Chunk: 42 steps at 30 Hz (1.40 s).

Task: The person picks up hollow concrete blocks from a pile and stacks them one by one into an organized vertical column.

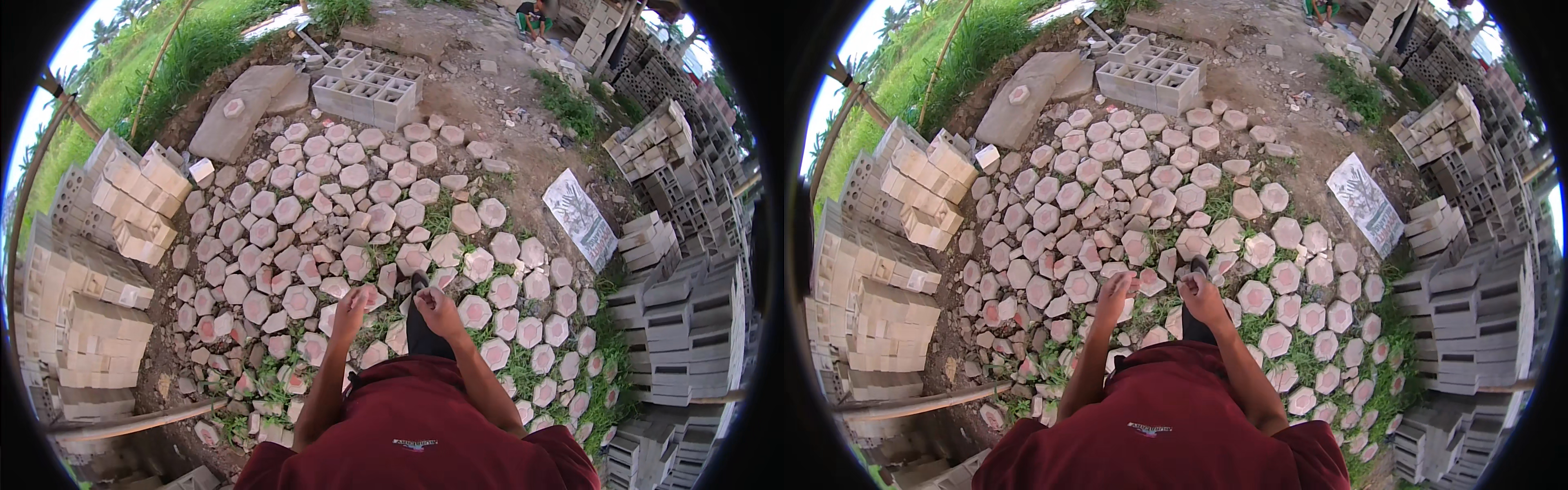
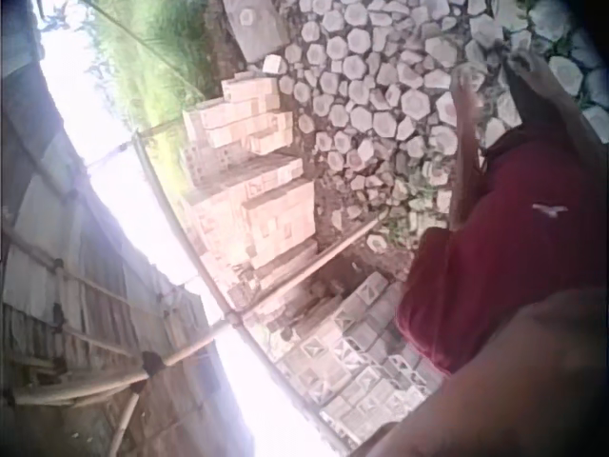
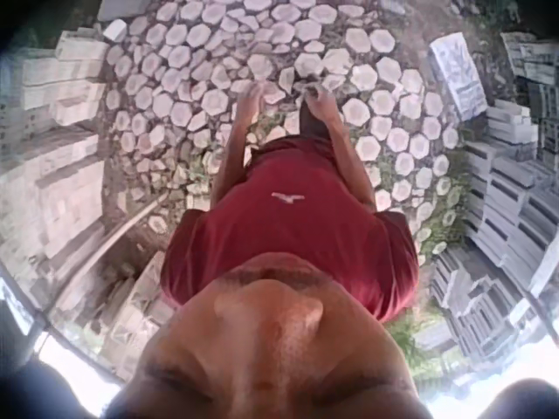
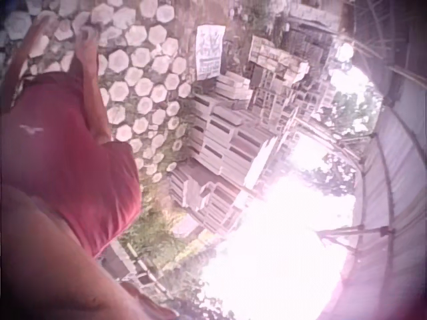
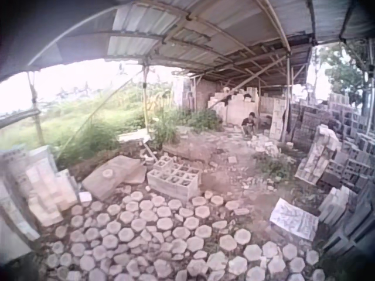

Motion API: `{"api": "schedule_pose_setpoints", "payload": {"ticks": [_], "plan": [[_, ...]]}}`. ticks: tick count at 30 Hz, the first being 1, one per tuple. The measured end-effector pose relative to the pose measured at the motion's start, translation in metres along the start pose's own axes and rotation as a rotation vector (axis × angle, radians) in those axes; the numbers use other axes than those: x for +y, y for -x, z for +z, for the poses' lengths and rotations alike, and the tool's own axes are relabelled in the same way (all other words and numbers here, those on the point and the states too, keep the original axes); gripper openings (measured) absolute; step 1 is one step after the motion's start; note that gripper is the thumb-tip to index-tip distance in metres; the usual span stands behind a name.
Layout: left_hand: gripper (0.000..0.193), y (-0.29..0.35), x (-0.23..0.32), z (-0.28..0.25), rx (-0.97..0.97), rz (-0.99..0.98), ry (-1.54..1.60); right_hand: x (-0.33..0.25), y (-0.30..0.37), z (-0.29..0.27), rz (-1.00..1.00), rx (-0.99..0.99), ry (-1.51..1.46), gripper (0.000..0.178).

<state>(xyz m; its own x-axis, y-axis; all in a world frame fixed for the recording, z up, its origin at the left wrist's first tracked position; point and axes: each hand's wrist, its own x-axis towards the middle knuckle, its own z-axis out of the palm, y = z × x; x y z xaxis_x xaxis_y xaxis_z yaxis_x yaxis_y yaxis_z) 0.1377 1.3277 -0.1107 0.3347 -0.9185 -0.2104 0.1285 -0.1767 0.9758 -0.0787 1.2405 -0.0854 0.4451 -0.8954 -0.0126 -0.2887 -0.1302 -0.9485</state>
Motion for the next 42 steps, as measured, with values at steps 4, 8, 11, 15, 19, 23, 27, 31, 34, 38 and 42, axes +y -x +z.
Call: {"api": "schedule_pose_setpoints", "payload": {"ticks": [4, 8, 11, 15, 19, 23, 27, 31, 34, 38, 42], "plan": [[0.033, -0.059, -0.010, 0.012, 0.180, -0.143, 0.132, 0.018, -0.106, -0.001, 0.019, -0.136, -0.066, 0.025], [0.029, -0.156, 0.023, 0.014, 0.364, -0.211, 0.203, -0.004, -0.233, -0.020, -0.011, -0.260, 0.107, 0.025], [0.029, -0.235, 0.075, 0.008, 0.357, -0.113, 0.195, -0.029, -0.319, -0.033, -0.044, -0.283, -0.053, 0.025], [0.030, -0.321, 0.134, 0.005, 0.348, 0.103, 0.101, -0.039, -0.418, -0.053, -0.045, -0.335, 0.072, 0.029], [0.029, -0.363, 0.146, 0.005, 0.440, 0.069, 0.187, -0.033, -0.479, -0.046, -0.071, -0.344, 0.117, 0.030], [0.029, -0.393, 0.116, 0.000, 0.519, -0.078, 0.267, -0.015, -0.515, -0.022, 0.014, -0.423, 0.084, 0.029], [0.029, -0.443, 0.107, -0.019, 0.555, -0.188, 0.314, -0.001, -0.570, 0.003, 0.091, -0.527, -0.020, 0.024], [0.030, -0.520, 0.127, -0.082, 0.546, -0.121, 0.285, -0.013, -0.669, 0.046, 0.036, -0.409, 0.061, 0.025], [0.029, -0.580, 0.154, -0.147, 0.558, -0.094, 0.210, -0.039, -0.742, 0.098, 0.070, -0.391, -0.052, 0.031], [0.029, -0.655, 0.205, -0.235, 0.529, -0.029, 0.153, -0.077, -0.824, 0.164, 0.020, -0.455, 0.127, 0.030], [0.028, -0.706, 0.236, -0.314, 0.553, 0.008, 0.143, -0.111, -0.888, 0.220, 0.081, -0.535, -0.058, 0.026]]}}
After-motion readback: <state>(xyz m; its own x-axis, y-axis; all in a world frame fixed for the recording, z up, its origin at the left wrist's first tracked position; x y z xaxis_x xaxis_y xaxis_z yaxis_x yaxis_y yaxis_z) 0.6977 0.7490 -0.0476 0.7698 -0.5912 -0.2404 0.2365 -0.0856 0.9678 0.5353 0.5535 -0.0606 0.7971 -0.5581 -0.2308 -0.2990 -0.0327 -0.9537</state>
